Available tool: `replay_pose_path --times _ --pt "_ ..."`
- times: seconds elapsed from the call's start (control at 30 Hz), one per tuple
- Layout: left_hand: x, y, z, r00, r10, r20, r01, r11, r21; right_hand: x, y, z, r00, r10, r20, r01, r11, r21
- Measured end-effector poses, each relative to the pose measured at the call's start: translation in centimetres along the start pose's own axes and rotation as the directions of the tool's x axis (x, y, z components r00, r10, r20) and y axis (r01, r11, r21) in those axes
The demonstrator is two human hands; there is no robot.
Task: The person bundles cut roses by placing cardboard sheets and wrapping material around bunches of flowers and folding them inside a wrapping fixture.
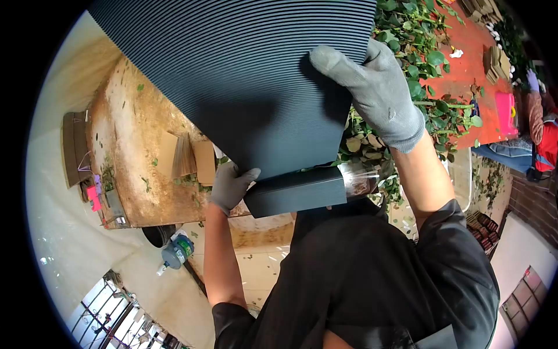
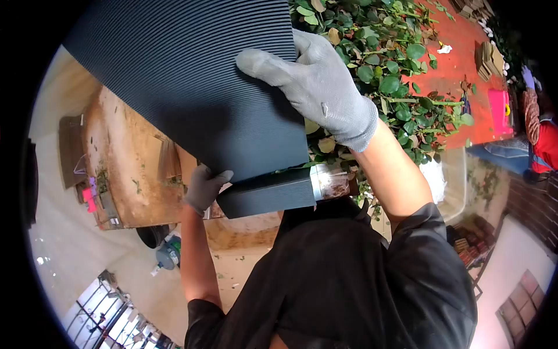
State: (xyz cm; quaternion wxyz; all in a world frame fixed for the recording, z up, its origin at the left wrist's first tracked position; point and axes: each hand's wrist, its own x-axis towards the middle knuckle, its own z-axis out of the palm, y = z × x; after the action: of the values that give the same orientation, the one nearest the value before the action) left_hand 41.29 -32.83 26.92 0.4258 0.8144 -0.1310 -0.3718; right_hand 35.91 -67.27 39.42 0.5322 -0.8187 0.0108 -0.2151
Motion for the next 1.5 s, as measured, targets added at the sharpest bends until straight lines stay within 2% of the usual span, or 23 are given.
replay_pose_path --times 0.07,0.1,0.13,0.3,0.4,0.47,0.5,0.57,0.6,0.77,0.87,0.9,0.97,1.03,1.1,1.17,1.2,1.23,1.3,1.37,1.4,1.43,1.5 --pt "0.3 -0.7 -0.2 1.000 0.011 -0.006 -0.012 0.999 -0.049 0.1 -0.1 0.5 0.941 -0.328 0.086 0.336 0.864 -0.374" --pt "0.5 -0.2 -0.5 0.999 -0.031 0.033 0.026 0.991 0.131 0.2 -1.8 1.1 1.000 -0.022 -0.001 0.022 1.000 0.014" --pt "0.7 0.1 -0.6 0.995 -0.078 0.062 0.055 0.950 0.308 0.3 -2.8 1.6 0.954 0.298 0.043 -0.289 0.868 0.405" --pt "1.6 -0.3 0.2 0.989 -0.133 0.065 0.112 0.959 0.262 -0.3 -1.9 2.6 0.962 0.271 0.020 -0.263 0.915 0.306" --pt "2.1 -0.6 0.6 0.983 -0.186 -0.003 0.185 0.974 0.131 -1.4 -2.6 2.3 0.920 0.384 0.081 -0.391 0.882 0.263" --pt "2.8 -0.9 0.6 0.948 -0.317 0.032 0.279 0.877 0.391 -2.0 -2.5 2.4 0.940 0.340 0.022 -0.339 0.926 0.166" --pt "2.8 -1.2 0.6 0.950 -0.311 0.002 0.289 0.886 0.363 -2.2 -2.3 2.4 0.965 0.262 -0.007 -0.261 0.963 0.064" --pt "2.8 -1.2 0.6 0.985 -0.160 0.062 0.112 0.875 0.471 -3.5 -2.1 2.1 0.948 0.307 -0.082 -0.296 0.947 0.125" --pt "2.6 -0.1 0.1 0.965 -0.246 0.086 0.175 0.858 0.484 -4.3 -0.4 1.7 0.929 0.346 -0.130 -0.308 0.919 0.244" --pt "3.8 -1.9 0.7 0.965 -0.231 0.124 0.123 0.817 0.563 -2.4 -2.4 2.5 0.951 0.306 -0.051 -0.280 0.916 0.287" --pt "4.4 -3.9 1.8 0.980 -0.178 0.089 0.097 0.819 0.566 -2.4 0.4 3.5 0.967 0.239 -0.083 -0.224 0.961 0.161" --pt "4.3 -3.4 1.5 0.970 -0.203 0.135 0.091 0.814 0.573 -2.6 1.3 3.8 0.943 0.319 -0.091 -0.281 0.914 0.292" --pt "4.2 -3.3 1.5 0.966 -0.221 0.133 0.110 0.819 0.563 -2.7 2.5 4.2 0.948 0.279 -0.157 -0.234 0.939 0.252" --pt "4.0 -3.6 1.6 0.971 -0.205 0.122 0.107 0.832 0.544 -3.0 4.4 3.9 0.944 0.290 -0.157 -0.293 0.956 0.007" --pt "4.2 -4.2 2.0 0.975 -0.187 0.123 0.093 0.839 0.537 -2.6 4.2 5.0 0.940 0.284 -0.189 -0.279 0.959 0.051" --pt "4.6 -4.8 2.2 0.972 -0.208 0.105 0.128 0.853 0.506 -2.3 5.7 5.6 0.951 0.143 -0.276 -0.223 0.931 -0.288" --pt "4.4 -3.8 1.9 0.968 -0.219 0.123 0.119 0.832 0.542 -2.0 3.8 6.2 0.952 -0.068 -0.300 -0.117 0.820 -0.560" --pt "4.4 -3.8 2.0 0.968 -0.210 0.139 0.096 0.818 0.568 -1.9 1.7 6.6 0.928 -0.263 -0.263 -0.047 0.617 -0.785" --pt "4.6 -4.3 2.2 0.973 -0.199 0.113 0.100 0.812 0.575 -2.0 -2.9 7.3 0.886 -0.401 -0.232 0.087 0.635 -0.767" --pt "4.4 -3.7 2.1 0.971 -0.204 0.127 0.083 0.781 0.619 -2.6 -6.0 8.6 0.893 -0.447 -0.055 0.293 0.671 -0.681" --pt "4.4 -3.7 2.1 0.970 -0.204 0.128 0.096 0.814 0.573 -3.4 -6.2 10.3 0.931 -0.365 0.017 0.291 0.712 -0.639" --pt "4.5 -3.8 2.0 0.970 -0.206 0.127 0.111 0.845 0.524 -3.8 -6.4 11.8 0.957 -0.211 0.197 0.288 0.750 -0.595" --pt "4.8 -4.4 2.1 0.972 -0.189 0.142 0.083 0.836 0.542 -5.1 -1.8 15.0 0.885 0.093 0.456 0.265 0.705 -0.658"
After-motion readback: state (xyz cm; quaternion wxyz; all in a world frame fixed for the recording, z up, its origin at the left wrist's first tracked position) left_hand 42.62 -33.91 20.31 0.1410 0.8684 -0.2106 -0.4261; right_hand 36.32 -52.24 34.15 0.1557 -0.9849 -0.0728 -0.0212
